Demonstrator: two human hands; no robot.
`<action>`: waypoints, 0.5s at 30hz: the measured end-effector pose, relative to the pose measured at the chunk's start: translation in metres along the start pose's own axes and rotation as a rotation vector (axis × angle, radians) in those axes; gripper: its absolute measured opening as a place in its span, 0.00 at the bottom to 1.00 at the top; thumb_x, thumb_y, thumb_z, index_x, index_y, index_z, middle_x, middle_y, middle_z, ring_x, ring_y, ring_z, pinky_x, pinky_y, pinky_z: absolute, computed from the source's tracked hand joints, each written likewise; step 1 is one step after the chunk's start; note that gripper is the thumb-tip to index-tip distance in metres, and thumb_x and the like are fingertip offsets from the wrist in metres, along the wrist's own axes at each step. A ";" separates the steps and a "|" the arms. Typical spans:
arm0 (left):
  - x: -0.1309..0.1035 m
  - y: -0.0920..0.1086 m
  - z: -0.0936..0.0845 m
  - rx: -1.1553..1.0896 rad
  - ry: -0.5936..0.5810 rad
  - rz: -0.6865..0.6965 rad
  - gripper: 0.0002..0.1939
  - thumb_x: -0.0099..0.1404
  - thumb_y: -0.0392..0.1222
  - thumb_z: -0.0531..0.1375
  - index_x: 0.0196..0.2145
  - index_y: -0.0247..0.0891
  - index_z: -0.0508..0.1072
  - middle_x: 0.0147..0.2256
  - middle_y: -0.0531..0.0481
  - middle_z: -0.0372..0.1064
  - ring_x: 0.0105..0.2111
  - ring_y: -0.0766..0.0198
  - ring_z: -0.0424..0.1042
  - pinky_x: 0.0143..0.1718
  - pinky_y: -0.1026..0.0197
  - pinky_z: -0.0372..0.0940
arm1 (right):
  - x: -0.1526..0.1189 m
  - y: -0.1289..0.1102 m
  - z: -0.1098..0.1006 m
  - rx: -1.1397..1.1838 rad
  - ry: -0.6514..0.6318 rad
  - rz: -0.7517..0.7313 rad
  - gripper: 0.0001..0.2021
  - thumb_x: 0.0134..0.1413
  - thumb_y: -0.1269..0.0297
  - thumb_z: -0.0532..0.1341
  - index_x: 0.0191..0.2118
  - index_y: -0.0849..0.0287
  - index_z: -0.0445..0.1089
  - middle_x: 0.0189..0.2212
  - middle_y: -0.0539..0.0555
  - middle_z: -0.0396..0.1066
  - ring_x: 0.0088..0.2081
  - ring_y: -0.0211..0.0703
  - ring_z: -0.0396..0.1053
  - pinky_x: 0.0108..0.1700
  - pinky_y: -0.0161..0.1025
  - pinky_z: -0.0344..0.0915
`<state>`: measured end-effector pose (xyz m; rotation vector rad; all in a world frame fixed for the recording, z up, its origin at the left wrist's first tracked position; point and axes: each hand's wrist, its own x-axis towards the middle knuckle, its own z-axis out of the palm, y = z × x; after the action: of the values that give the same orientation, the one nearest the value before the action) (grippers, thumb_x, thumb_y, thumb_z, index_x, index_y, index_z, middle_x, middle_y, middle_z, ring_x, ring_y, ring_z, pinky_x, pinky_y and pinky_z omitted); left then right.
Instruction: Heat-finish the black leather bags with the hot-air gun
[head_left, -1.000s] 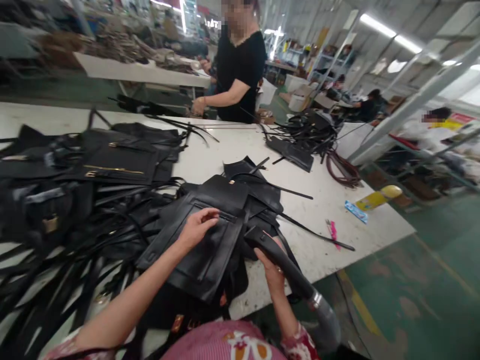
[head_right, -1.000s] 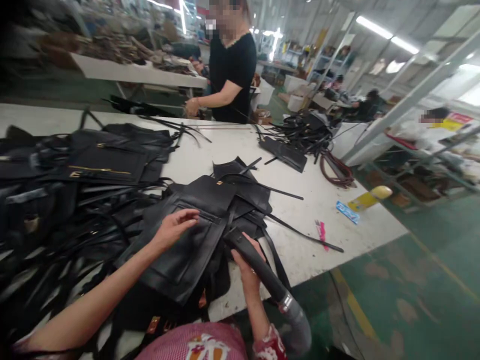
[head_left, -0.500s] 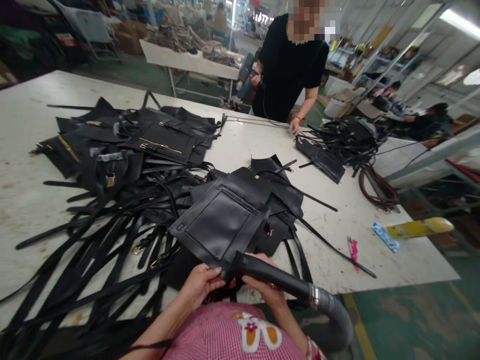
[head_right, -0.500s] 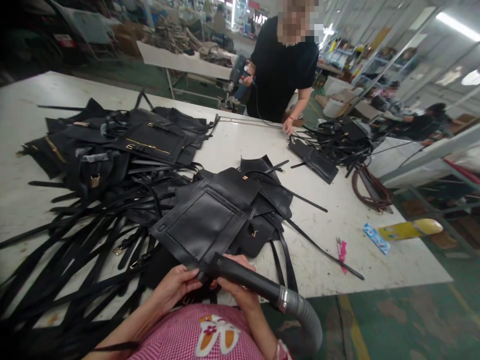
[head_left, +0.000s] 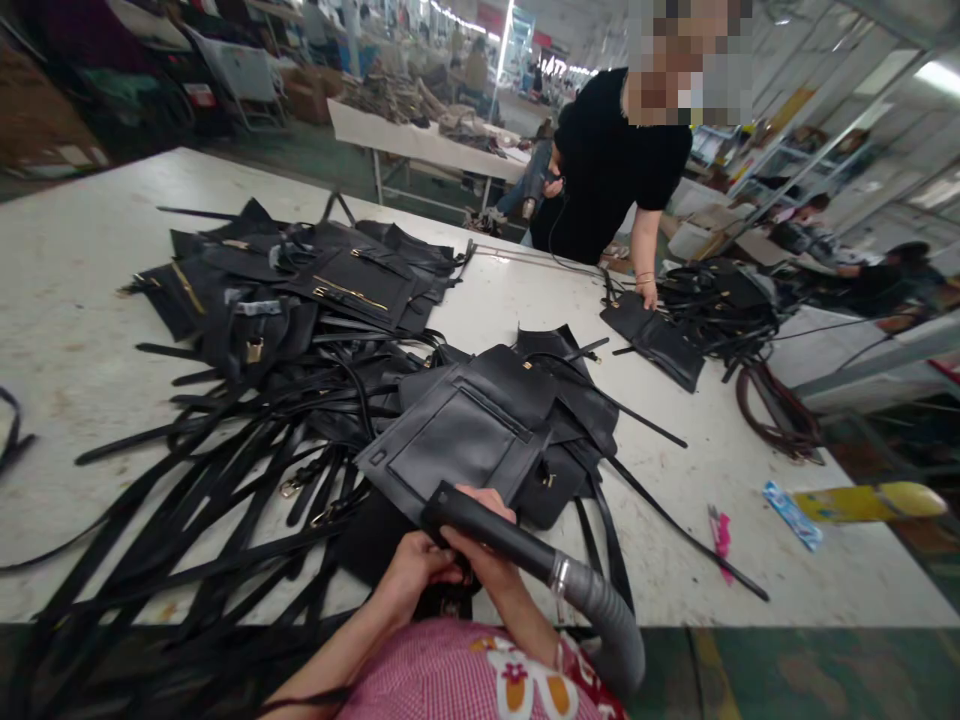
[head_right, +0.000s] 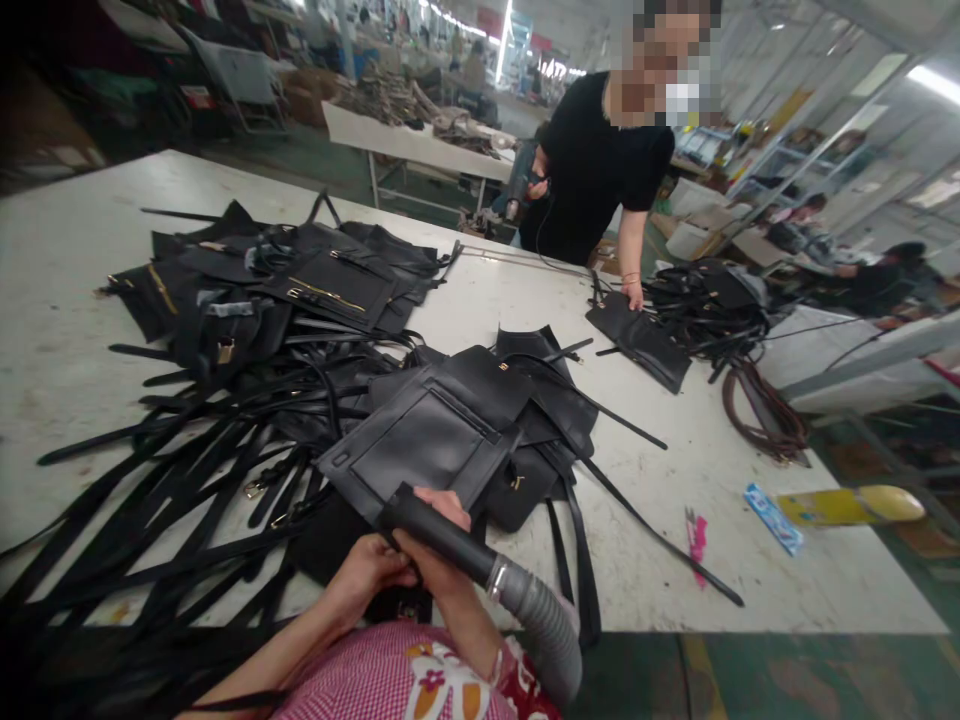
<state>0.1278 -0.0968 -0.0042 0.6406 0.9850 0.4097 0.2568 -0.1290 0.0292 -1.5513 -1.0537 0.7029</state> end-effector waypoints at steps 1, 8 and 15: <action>-0.001 0.002 -0.004 0.002 -0.017 0.004 0.12 0.43 0.39 0.69 0.25 0.31 0.74 0.21 0.48 0.72 0.22 0.61 0.73 0.29 0.59 0.69 | 0.003 -0.005 0.000 -0.023 -0.006 -0.019 0.17 0.42 0.63 0.69 0.43 0.49 0.74 0.41 0.51 0.73 0.45 0.52 0.70 0.52 0.49 0.65; 0.004 0.046 -0.052 -0.171 0.140 0.201 0.17 0.50 0.42 0.67 0.38 0.35 0.74 0.34 0.47 0.76 0.31 0.62 0.74 0.33 0.60 0.69 | -0.011 -0.006 -0.017 -0.010 -0.093 0.100 0.17 0.44 0.60 0.67 0.44 0.45 0.72 0.42 0.50 0.73 0.46 0.52 0.70 0.53 0.46 0.65; 0.023 0.047 -0.053 -0.202 0.175 0.244 0.16 0.43 0.39 0.69 0.30 0.33 0.73 0.26 0.50 0.74 0.25 0.64 0.72 0.29 0.62 0.67 | -0.008 0.009 0.002 -0.067 -0.133 0.130 0.18 0.41 0.59 0.68 0.42 0.40 0.73 0.39 0.49 0.74 0.44 0.57 0.71 0.51 0.51 0.67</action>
<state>0.0913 -0.0319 -0.0085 0.5497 1.0181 0.7816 0.2540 -0.1360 0.0196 -1.6597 -1.0909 0.8777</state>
